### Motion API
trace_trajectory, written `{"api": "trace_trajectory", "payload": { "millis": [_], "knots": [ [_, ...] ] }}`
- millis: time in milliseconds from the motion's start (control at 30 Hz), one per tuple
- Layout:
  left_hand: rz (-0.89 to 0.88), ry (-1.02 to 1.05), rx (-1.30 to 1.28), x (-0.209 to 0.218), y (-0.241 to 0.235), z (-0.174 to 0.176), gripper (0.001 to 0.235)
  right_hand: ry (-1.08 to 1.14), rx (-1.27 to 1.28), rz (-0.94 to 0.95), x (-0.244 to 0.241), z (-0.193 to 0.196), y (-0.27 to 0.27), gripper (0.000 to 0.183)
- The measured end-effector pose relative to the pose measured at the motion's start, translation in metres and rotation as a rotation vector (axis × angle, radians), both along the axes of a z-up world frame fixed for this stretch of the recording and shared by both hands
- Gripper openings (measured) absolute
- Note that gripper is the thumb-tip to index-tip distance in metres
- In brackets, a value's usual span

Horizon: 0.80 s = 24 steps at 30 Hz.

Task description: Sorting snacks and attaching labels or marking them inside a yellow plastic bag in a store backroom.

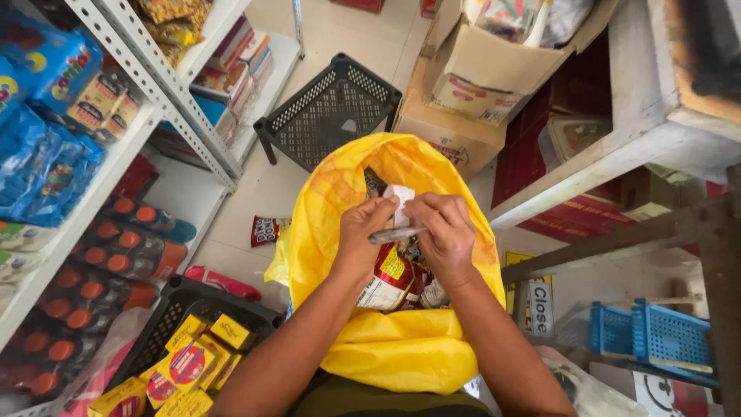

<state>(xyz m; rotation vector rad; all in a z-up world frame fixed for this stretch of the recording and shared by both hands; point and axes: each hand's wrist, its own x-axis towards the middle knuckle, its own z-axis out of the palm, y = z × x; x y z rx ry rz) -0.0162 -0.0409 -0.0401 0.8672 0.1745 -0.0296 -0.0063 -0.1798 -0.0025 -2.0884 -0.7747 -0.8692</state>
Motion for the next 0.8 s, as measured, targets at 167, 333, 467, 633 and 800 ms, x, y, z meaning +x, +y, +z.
{"api": "trace_trajectory", "payload": {
  "millis": [167, 333, 467, 633, 800],
  "knots": [
    [0.039, 0.057, 0.014, -0.001, 0.003, 0.007, 0.019, -0.155, -0.128, -0.019, 0.004, -0.008, -0.004, 0.031],
    [0.041, 0.130, -0.005, -0.001, 0.004, 0.006, 0.017, -0.262, -0.215, -0.022, 0.002, -0.008, -0.005, 0.035],
    [0.019, 0.145, -0.003, -0.001, 0.003, 0.007, 0.018, -0.277, -0.183, -0.012, 0.003, -0.011, -0.006, 0.032],
    [0.022, 0.160, -0.018, 0.013, 0.004, -0.016, 0.017, -0.227, -0.095, 0.048, 0.007, -0.017, -0.005, 0.026],
    [0.034, -0.162, 0.785, 0.041, 0.012, -0.034, 0.027, -0.051, 0.216, 0.022, 0.014, -0.034, -0.008, 0.017]
  ]
}}
